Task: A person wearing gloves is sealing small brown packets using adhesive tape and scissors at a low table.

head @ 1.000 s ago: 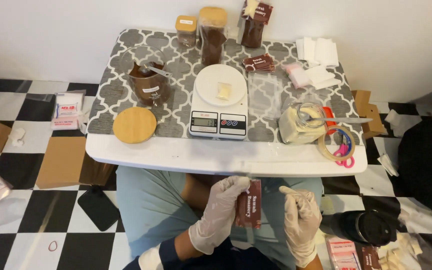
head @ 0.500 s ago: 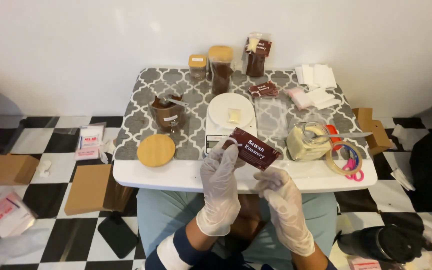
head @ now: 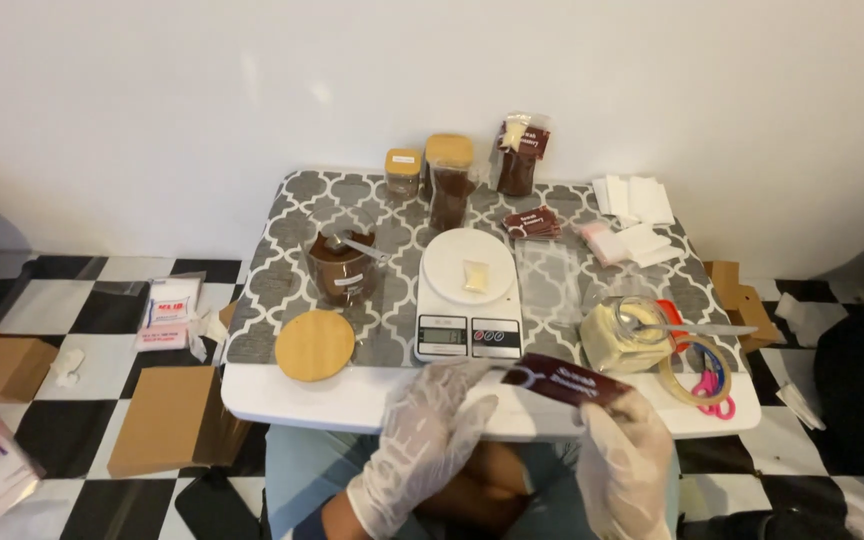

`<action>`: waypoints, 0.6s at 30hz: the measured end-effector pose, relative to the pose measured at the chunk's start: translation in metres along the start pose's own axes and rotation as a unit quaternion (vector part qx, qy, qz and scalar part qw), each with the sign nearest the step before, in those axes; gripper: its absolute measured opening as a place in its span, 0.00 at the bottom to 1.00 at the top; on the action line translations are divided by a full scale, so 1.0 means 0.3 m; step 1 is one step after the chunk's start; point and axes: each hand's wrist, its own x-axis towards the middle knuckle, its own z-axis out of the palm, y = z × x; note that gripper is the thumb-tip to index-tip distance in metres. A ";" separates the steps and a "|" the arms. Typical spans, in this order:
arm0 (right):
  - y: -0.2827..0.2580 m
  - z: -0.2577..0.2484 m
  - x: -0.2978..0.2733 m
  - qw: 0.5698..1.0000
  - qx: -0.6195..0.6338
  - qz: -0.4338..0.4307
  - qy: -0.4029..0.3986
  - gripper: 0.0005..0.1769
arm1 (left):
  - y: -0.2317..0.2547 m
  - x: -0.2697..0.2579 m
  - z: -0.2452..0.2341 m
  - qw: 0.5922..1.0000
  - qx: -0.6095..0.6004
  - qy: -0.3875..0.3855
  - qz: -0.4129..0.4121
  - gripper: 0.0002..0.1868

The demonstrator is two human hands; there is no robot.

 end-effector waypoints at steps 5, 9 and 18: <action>0.053 -0.400 0.002 0.989 -0.114 -0.052 0.083 0.07 | -0.129 0.323 -0.084 0.920 0.380 0.066 0.070 0.25; 0.061 -0.472 0.017 0.993 -0.106 -0.017 0.051 0.08 | -0.275 0.664 -0.053 0.878 0.476 -0.048 -0.010 0.20; 0.010 -0.281 0.107 0.984 -0.058 0.170 0.023 0.05 | -0.642 0.930 0.127 0.875 0.477 -0.086 -0.004 0.15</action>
